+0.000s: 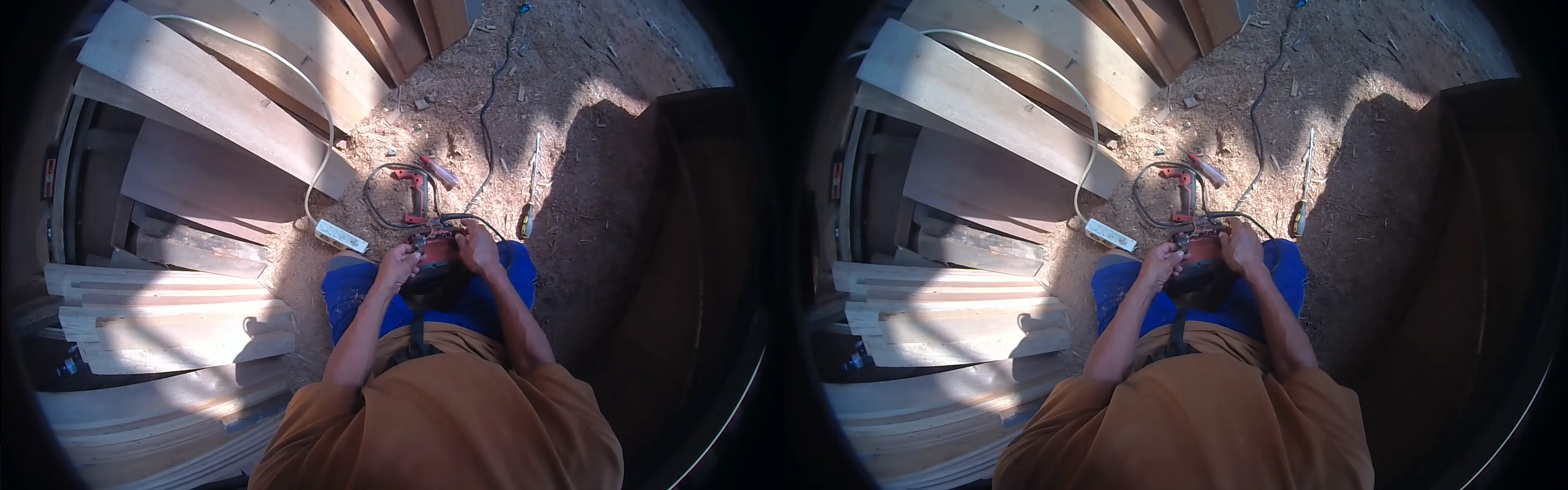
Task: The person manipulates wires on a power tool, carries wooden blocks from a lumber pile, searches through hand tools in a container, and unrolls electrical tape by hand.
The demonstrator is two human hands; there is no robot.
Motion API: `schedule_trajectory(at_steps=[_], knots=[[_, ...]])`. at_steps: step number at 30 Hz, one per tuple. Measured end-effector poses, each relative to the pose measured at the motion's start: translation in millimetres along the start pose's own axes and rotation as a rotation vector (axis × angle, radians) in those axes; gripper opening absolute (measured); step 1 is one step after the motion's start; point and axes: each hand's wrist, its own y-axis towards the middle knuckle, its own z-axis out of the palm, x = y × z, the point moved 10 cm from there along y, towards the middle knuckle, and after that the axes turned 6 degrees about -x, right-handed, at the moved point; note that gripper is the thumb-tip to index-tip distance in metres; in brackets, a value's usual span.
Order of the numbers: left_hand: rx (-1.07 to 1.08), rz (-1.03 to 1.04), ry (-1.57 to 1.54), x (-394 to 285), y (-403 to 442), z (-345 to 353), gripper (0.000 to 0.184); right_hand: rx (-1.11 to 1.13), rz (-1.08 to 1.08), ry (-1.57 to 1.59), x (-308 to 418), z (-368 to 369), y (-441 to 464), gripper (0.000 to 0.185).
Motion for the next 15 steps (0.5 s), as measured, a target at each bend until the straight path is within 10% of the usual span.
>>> schedule_trajectory(at_steps=[15], knots=[[-0.056,0.016,0.012,7.4,4.4,-2.7,0.025,-0.027,-0.024,0.016,-9.1,-6.8,-5.6,0.044]])
